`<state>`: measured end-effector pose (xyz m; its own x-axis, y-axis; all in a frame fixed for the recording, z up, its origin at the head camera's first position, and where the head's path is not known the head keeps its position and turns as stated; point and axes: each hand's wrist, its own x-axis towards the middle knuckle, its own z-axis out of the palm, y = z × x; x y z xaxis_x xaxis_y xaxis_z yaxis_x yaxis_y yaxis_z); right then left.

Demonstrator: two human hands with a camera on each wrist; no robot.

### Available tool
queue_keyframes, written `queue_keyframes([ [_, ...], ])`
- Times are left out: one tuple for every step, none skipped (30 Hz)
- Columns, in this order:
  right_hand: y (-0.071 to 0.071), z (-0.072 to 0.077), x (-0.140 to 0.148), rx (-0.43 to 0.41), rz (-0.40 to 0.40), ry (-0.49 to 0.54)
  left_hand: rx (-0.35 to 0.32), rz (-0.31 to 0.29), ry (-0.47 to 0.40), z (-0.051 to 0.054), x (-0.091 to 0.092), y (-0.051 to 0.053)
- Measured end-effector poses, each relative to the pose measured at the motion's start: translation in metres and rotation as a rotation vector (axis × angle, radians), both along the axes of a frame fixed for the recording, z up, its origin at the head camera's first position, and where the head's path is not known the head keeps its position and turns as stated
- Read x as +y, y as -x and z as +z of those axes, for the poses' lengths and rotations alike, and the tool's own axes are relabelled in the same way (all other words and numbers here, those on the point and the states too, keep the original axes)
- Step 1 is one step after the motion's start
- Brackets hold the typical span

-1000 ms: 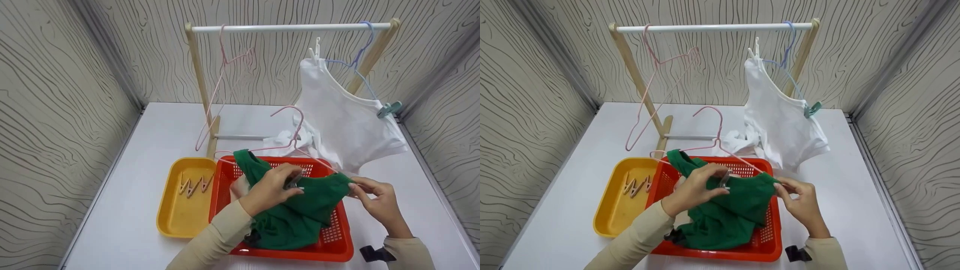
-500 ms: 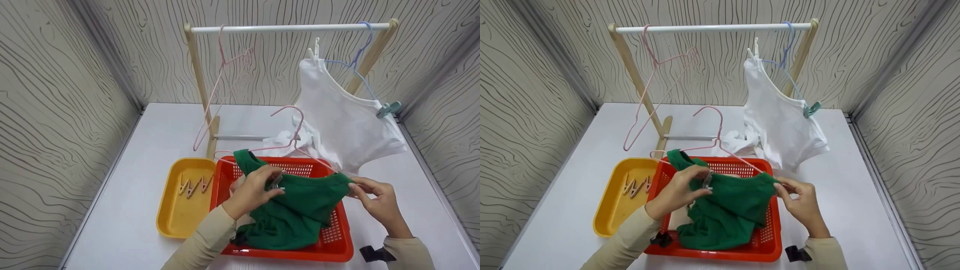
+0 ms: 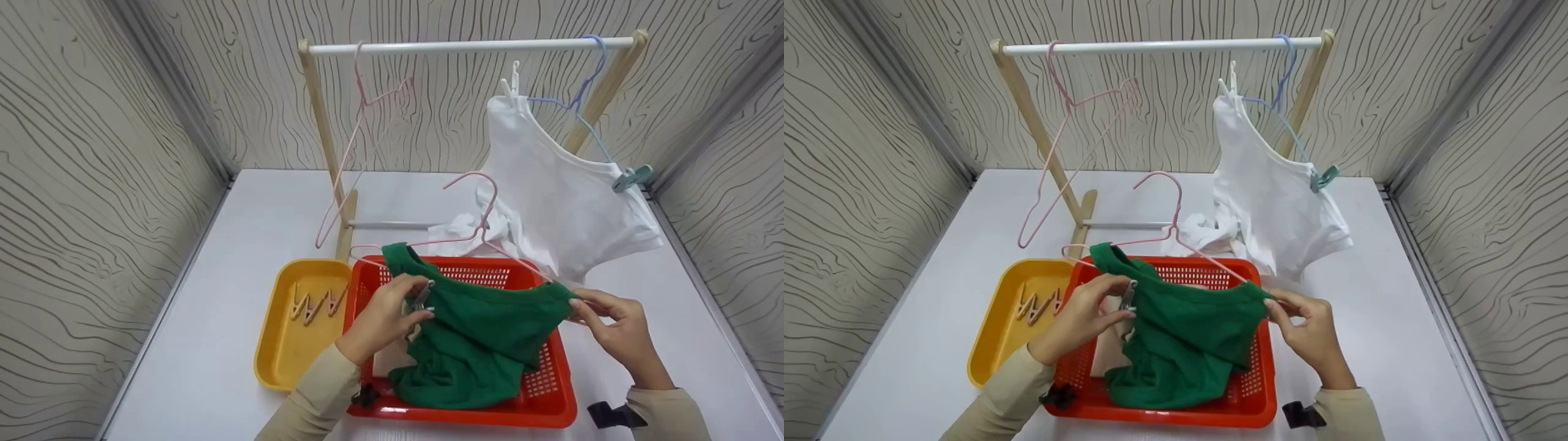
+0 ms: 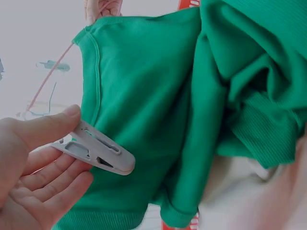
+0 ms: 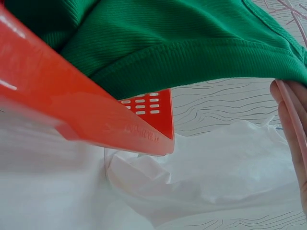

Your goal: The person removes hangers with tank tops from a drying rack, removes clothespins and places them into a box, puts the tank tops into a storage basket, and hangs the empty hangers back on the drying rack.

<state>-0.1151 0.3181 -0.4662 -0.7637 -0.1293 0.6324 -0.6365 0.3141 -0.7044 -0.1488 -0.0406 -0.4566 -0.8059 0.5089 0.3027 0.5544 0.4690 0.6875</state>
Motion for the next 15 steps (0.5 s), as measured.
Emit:
queue_keyframes([
  [0.0,0.0,0.0,-0.001,0.0,-0.001,-0.003,0.007,0.002,-0.001,-0.002,0.001],
  [0.0,0.001,0.0,-0.003,-0.001,-0.001,-0.012,0.016,0.003,-0.001,-0.004,0.001],
  [0.0,0.001,0.0,-0.004,-0.002,-0.003,-0.018,0.026,0.004,-0.002,-0.006,0.001],
  [0.0,0.001,0.0,-0.004,-0.002,-0.003,-0.026,0.035,0.008,-0.002,-0.008,0.001],
  [0.0,0.001,0.0,-0.005,-0.002,-0.002,-0.039,0.044,0.011,-0.002,-0.01,0.002],
  [0.0,0.001,0.0,-0.006,-0.002,-0.002,-0.046,0.054,0.015,-0.003,-0.012,0.002],
  [0.0,0.001,0.0,-0.006,-0.003,-0.002,-0.053,0.066,0.024,-0.003,-0.014,0.002],
  [0.0,0.001,0.0,-0.006,-0.003,-0.001,-0.058,0.078,0.03,-0.004,-0.015,0.002],
  [0.0,0.001,0.0,-0.005,-0.006,-0.003,-0.059,0.088,0.035,-0.005,-0.017,0.002],
  [0.0,0.001,0.0,-0.004,-0.007,-0.004,-0.06,0.097,0.039,-0.006,-0.019,0.002],
  [0.0,0.001,0.0,-0.004,-0.009,-0.007,-0.056,0.104,0.041,-0.008,-0.02,0.002],
  [0.0,0.001,0.0,-0.002,-0.011,-0.008,-0.051,0.111,0.041,-0.01,-0.022,0.003],
  [0.0,0.001,0.0,0.0,-0.011,-0.01,-0.049,0.119,0.04,-0.011,-0.024,0.003],
  [0.0,0.001,0.001,0.001,-0.01,-0.009,-0.042,0.124,0.038,-0.013,-0.025,0.003],
  [0.0,0.002,0.001,0.002,-0.01,-0.009,-0.039,0.128,0.033,-0.015,-0.027,0.003],
])
